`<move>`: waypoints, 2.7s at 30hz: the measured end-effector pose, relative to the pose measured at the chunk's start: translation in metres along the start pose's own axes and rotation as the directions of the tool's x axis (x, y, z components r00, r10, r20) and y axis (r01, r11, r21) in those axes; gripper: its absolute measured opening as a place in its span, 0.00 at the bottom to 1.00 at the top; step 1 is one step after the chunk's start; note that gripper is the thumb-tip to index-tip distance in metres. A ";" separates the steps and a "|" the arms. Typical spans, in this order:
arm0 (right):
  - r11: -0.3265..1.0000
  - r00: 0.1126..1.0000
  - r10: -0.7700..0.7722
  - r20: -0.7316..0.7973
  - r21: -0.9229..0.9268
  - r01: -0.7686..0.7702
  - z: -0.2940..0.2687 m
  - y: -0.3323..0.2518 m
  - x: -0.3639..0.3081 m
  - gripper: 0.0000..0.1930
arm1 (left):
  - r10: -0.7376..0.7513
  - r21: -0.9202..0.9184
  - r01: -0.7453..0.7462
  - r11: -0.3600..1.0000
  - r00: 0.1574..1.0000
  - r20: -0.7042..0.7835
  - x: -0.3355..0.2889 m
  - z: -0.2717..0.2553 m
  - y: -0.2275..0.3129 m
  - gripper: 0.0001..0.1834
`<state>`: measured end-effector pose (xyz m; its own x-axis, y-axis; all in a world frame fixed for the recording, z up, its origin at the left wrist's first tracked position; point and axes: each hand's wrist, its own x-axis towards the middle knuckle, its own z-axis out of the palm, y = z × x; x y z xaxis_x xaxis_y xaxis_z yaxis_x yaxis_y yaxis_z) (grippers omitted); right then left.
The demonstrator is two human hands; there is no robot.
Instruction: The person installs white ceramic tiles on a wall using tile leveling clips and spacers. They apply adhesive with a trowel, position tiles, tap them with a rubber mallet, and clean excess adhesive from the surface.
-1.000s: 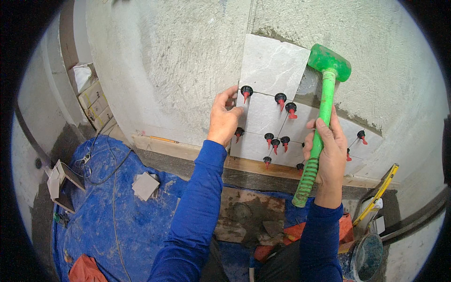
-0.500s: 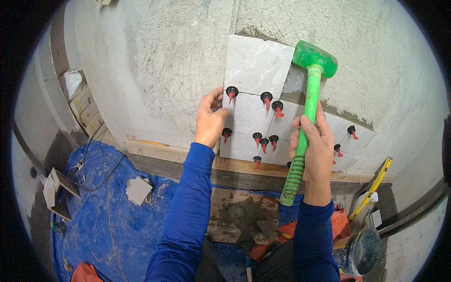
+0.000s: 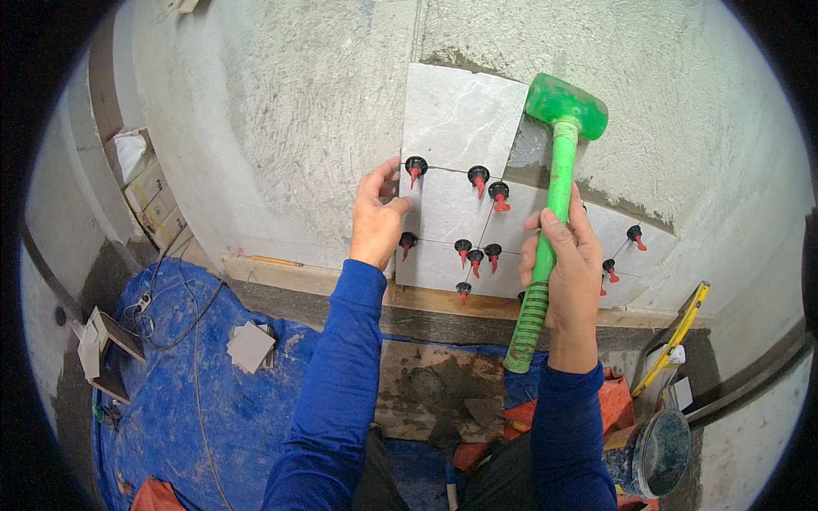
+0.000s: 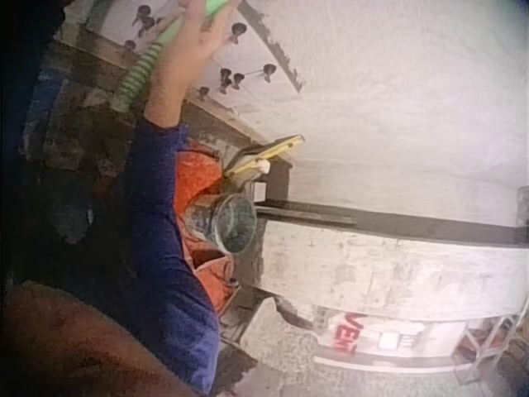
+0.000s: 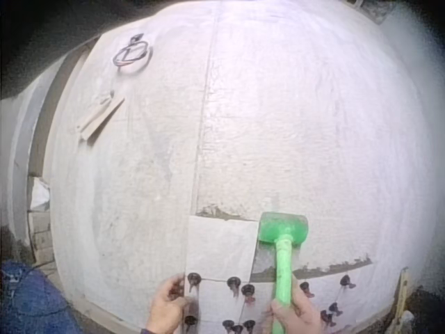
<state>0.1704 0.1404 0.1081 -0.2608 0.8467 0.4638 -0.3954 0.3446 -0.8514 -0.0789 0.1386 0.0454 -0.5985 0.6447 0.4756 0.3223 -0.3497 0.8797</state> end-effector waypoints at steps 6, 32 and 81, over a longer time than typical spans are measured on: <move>1.000 1.000 -0.003 0.003 0.012 0.003 0.000 0.002 0.000 0.33 | -0.024 -0.010 0.024 1.000 1.000 -0.013 -0.003 0.001 0.004 0.35; 0.876 0.985 -0.159 0.071 -0.450 0.174 0.034 -0.028 -0.034 0.35 | 0.184 -0.010 -0.187 0.982 0.972 -0.144 0.005 0.012 -0.022 0.27; 0.271 0.321 0.149 0.935 -0.351 0.896 0.270 0.028 0.109 0.18 | 0.151 0.178 -0.097 0.979 0.935 -0.321 -0.020 0.018 -0.019 0.25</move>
<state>-0.1070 0.1326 0.2008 -0.9664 -0.0558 0.2510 -0.0316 0.9945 0.0994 -0.0598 0.1453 0.0192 -0.7461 0.3317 0.5773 0.5046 -0.2839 0.8153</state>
